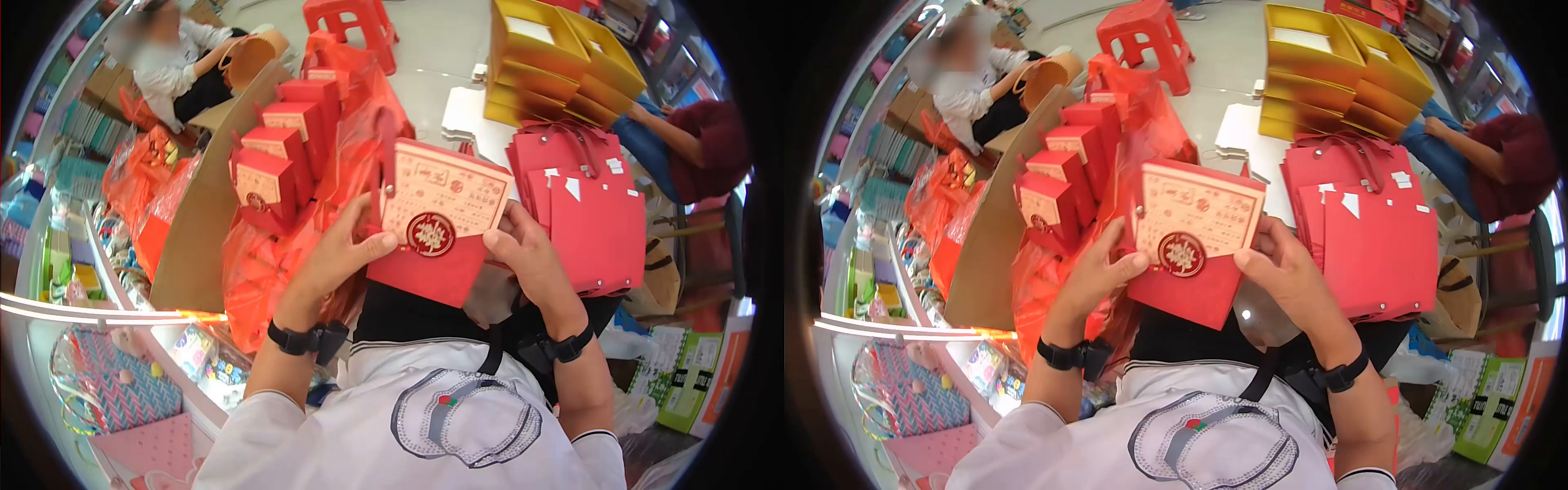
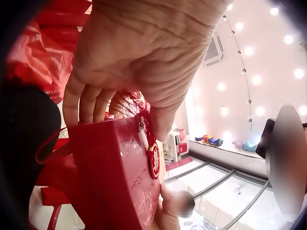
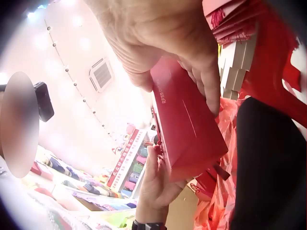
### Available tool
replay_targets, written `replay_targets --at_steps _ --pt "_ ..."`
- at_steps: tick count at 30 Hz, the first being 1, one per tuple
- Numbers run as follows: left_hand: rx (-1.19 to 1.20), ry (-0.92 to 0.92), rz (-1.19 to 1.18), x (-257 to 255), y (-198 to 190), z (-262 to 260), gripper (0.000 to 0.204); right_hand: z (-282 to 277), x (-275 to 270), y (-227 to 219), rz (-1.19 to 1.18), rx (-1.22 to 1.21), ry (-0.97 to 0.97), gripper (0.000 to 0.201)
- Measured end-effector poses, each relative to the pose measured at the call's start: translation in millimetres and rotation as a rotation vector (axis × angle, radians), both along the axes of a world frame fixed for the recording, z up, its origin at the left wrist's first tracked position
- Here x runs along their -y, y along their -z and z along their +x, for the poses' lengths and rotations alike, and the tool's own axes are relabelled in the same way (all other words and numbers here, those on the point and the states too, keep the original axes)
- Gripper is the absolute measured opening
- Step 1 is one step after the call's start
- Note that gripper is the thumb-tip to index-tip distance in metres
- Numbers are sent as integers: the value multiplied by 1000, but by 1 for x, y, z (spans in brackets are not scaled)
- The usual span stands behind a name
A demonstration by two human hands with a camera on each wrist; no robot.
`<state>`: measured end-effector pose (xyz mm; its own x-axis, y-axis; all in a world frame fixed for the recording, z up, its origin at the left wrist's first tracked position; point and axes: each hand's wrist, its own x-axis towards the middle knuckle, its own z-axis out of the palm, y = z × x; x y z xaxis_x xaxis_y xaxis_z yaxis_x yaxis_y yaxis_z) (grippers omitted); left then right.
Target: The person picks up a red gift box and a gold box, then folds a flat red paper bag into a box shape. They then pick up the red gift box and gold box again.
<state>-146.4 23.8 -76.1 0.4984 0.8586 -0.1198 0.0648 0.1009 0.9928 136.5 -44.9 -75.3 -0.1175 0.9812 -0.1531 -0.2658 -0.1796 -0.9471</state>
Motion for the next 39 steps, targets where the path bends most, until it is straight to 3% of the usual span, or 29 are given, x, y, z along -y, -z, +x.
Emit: replay_targets --at_steps 3,4,9,14,18,21,25,28,29,30,31,32,35,39 --pt "11 60 -143 -4 -2 -21 75 -20 -6 -2 92 57 -149 64" --pt "-43 -4 -161 -8 7 -40 65 -22 -9 -2 103 47 -208 67" --pt "9 -384 -12 -29 44 -165 52 -12 -7 1 92 95 -127 64" --pt "-47 -462 -17 -42 40 -252 56 4 2 -4 52 134 -54 56" --pt "-65 -636 18 -55 57 -264 62 13 9 0 31 144 -34 51" --pt "-236 -630 120 -63 94 -275 61 20 13 -3 11 171 -38 50" --pt "-704 -866 117 -73 132 -300 62 33 24 -7 14 174 -16 48" --pt "-1184 -703 677 -60 133 -327 54 48 35 -17 6 194 11 45" --pt "-908 -798 567 -51 93 -286 54 55 39 -21 -7 176 15 43" --pt "-960 -836 680 -56 77 -276 57 62 43 -26 -3 184 45 41" --pt "-837 -844 627 -55 63 -261 58 71 48 -31 3 190 71 40" --pt "-941 -913 792 -53 57 -241 51 81 54 -37 14 223 129 39" --pt "-532 -718 532 -45 11 -148 45 112 66 -47 63 331 296 37" --pt "-282 -246 308 -17 -21 -3 41 162 83 -31 152 626 608 38"
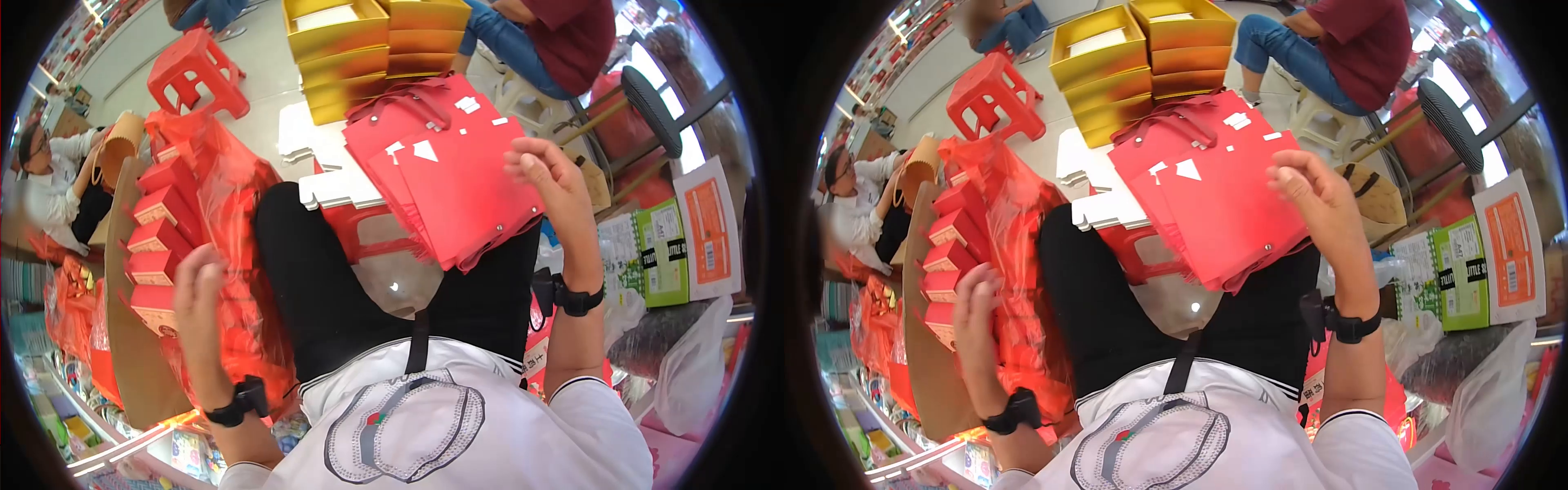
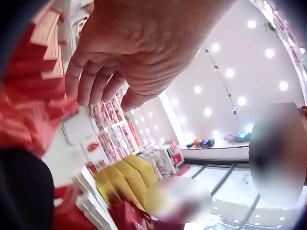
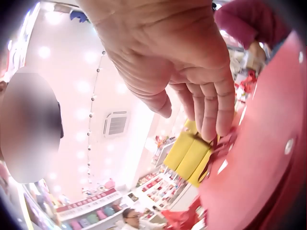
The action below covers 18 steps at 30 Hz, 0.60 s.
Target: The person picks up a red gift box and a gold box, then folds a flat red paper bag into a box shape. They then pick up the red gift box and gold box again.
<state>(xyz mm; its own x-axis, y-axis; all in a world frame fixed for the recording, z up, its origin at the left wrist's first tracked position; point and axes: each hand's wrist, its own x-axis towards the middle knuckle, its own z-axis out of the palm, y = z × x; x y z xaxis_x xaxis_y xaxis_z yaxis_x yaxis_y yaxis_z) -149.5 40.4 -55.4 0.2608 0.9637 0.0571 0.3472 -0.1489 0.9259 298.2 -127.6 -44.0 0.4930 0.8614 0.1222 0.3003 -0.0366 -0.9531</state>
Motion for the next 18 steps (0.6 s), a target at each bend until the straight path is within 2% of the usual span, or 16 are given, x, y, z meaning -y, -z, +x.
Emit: replay_targets --at_steps 2,4,6,11,14,18 --pt "170 215 -202 12 -1 60 42 22 9 14 -20 215 147 42" --pt "273 453 -298 16 4 105 46 43 17 30 -86 458 271 47" --pt "316 563 -361 14 10 144 51 62 25 50 -149 454 314 51" --pt "356 585 -564 0 10 205 61 59 32 59 -166 261 310 53" --pt "353 587 -609 -8 16 218 61 57 33 57 -198 307 309 49" --pt "259 640 -558 -5 27 229 44 53 34 53 -196 285 310 46"
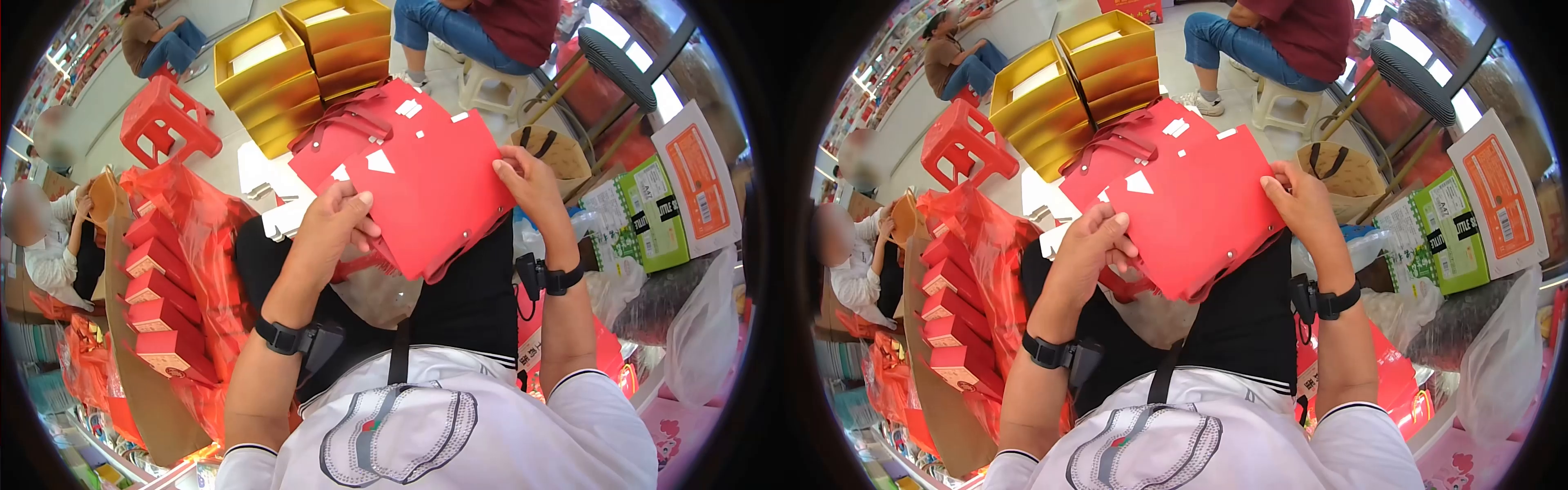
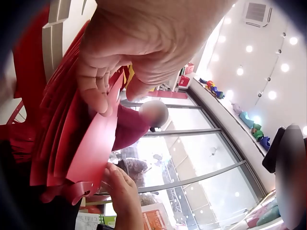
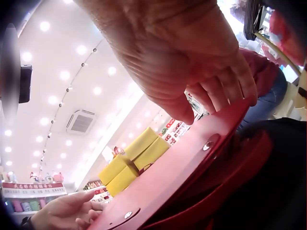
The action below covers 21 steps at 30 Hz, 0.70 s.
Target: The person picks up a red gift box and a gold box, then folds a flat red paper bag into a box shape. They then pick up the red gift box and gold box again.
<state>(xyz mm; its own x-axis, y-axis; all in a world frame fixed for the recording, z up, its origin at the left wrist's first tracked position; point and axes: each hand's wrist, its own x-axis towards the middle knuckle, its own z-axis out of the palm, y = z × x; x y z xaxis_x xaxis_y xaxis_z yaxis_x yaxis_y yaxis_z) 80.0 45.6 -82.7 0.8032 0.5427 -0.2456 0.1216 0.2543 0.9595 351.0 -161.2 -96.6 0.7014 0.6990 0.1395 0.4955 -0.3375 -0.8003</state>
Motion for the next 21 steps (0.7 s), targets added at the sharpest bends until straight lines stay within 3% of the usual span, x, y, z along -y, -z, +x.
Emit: replay_targets --at_steps 2,6,9,12,15,18,21 --pt "33 66 35 -1 5 0 36 -1 -1 -3 18 44 5 43" --pt "160 -130 137 4 -20 -13 25 -21 -3 -32 193 153 4 35" --pt "212 -273 184 -1 -48 -36 26 -53 -10 -70 365 9 -83 33" --pt "92 -235 405 -13 -62 -72 28 -87 -13 -100 351 176 -261 36" --pt "-42 -229 560 -14 -61 -97 29 -118 -31 -105 297 79 -582 38" --pt "-76 -268 653 -13 -56 -112 29 -152 -61 -92 258 -12 -758 37" --pt "-77 -319 796 -4 -61 -112 27 -170 -88 -71 356 86 -801 38"
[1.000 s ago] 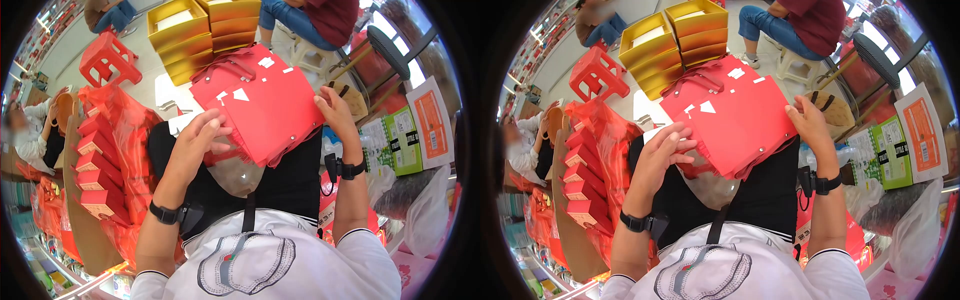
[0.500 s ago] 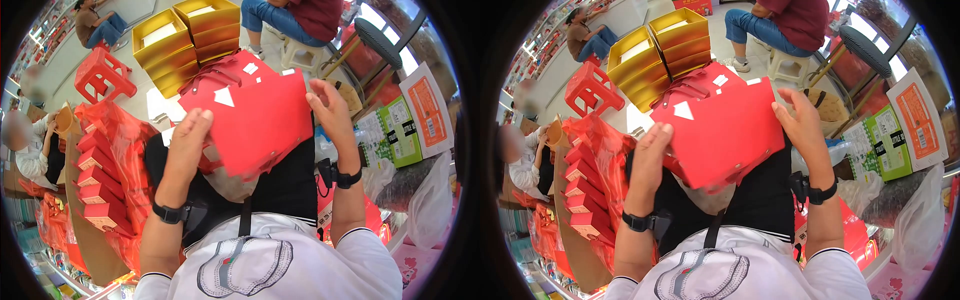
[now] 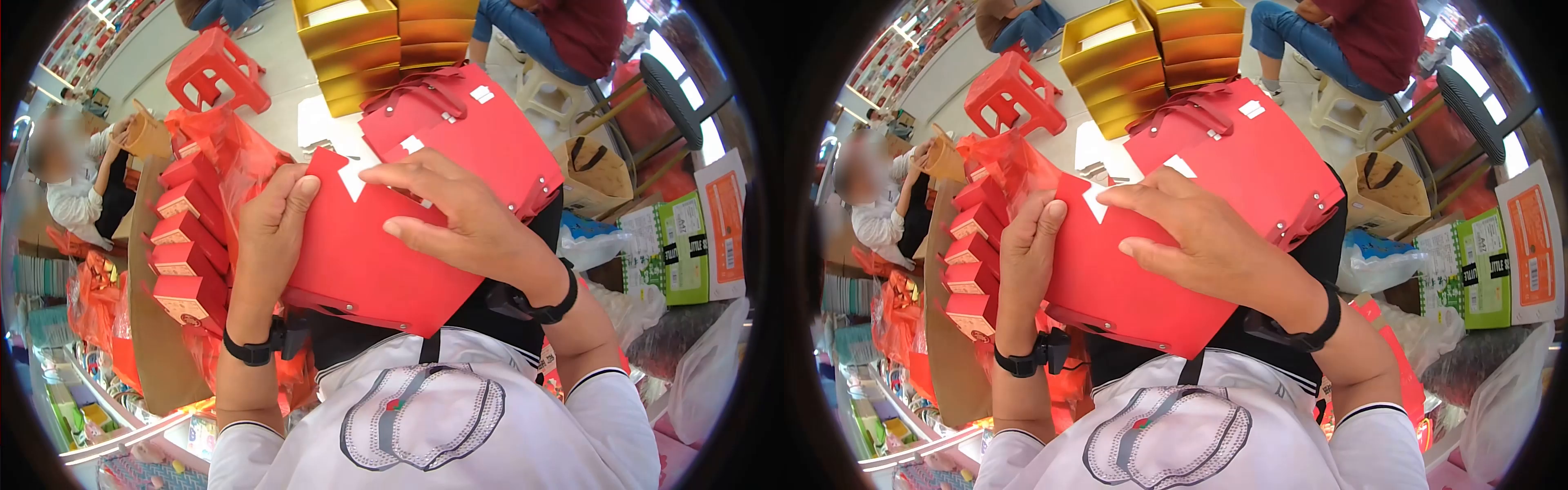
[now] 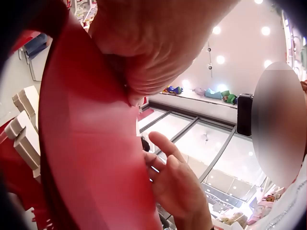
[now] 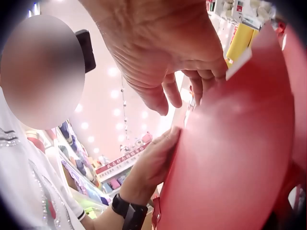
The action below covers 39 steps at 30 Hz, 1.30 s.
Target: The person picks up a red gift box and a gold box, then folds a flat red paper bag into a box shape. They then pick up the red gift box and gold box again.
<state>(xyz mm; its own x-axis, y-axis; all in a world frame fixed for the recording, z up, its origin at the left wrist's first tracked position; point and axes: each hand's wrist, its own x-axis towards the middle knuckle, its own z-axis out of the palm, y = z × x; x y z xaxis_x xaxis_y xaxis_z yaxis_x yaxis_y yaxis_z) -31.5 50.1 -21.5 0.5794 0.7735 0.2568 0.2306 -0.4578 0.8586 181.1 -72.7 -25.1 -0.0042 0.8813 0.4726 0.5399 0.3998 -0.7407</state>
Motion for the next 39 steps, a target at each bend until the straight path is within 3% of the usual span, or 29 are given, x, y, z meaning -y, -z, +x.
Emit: replay_targets --at_steps 9,12,18,24,27,30,34,37,39 --pt "-61 -15 378 -7 -2 -8 23 -1 -17 -14 -261 218 9 29" --pt "-96 12 434 -11 -7 -12 25 -10 -16 -14 -21 153 63 28" --pt "-251 102 370 -15 -16 -23 26 -14 -18 -17 -75 279 44 23" --pt "-256 140 296 -7 -7 -24 22 -16 -16 -12 -347 120 -127 18" --pt "-243 125 412 -2 -4 -32 21 -25 -5 -4 -531 -242 -182 22" --pt "-216 69 487 11 -2 -43 17 -30 10 -6 -643 -242 -237 26" --pt "-187 23 595 19 15 -58 16 -50 20 26 -437 -215 -295 26" --pt "-218 -9 615 24 20 -68 20 -50 20 18 -722 -111 -391 23" --pt "-246 -28 643 28 23 -72 27 -56 21 31 -581 -105 -415 22"
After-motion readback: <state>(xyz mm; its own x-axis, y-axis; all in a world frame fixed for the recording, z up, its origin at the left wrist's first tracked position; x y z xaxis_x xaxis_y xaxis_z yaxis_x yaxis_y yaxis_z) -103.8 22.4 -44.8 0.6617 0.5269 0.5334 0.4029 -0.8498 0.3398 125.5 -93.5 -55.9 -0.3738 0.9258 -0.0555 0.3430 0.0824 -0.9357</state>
